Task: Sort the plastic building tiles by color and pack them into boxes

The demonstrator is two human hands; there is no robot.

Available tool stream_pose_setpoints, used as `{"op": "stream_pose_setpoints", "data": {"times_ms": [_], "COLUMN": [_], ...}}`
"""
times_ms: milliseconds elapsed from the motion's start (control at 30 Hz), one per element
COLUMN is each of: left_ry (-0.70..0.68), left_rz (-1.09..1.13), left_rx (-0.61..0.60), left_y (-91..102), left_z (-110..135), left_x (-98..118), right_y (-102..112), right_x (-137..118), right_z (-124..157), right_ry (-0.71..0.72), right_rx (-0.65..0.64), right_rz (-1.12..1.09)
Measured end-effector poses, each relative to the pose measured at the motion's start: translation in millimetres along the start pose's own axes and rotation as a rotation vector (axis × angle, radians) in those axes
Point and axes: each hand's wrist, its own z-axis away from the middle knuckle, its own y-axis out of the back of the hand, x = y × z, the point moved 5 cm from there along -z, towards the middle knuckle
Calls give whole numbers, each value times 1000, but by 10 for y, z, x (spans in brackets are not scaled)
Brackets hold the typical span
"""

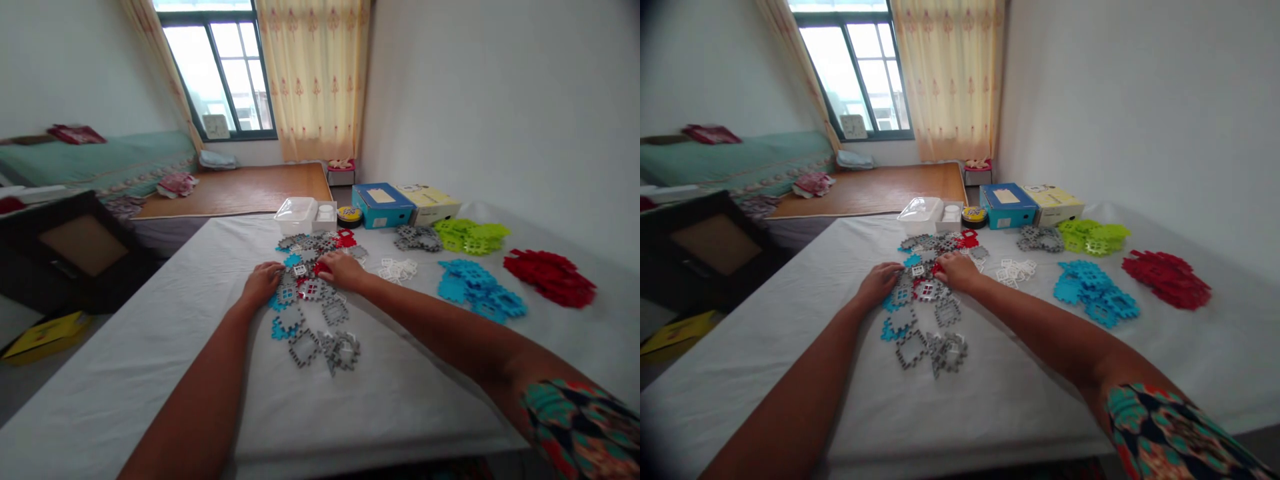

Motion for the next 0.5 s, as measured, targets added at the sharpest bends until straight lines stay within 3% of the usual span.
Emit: {"op": "stream_pose_setpoints", "data": {"times_ms": [167,300,400,500], "left_ry": [5,7,-5,-10], "left_rz": [0,-10,-1,-8], "left_rx": [4,1,-1,-5], "left_y": [-13,-15,-7,-8], "left_z": [-12,-11,-5,-6], "left_x": [-18,-19,-9,-17], "right_y": [-105,54,326,630], "right_x": [-39,145,534,1237], "right_z": [-152,-10,345,989], "right_ry": [-19,-19,-97,-230], "right_rx": [-10,131,261,332], "right_rz": [1,-67,-82,-28]}}
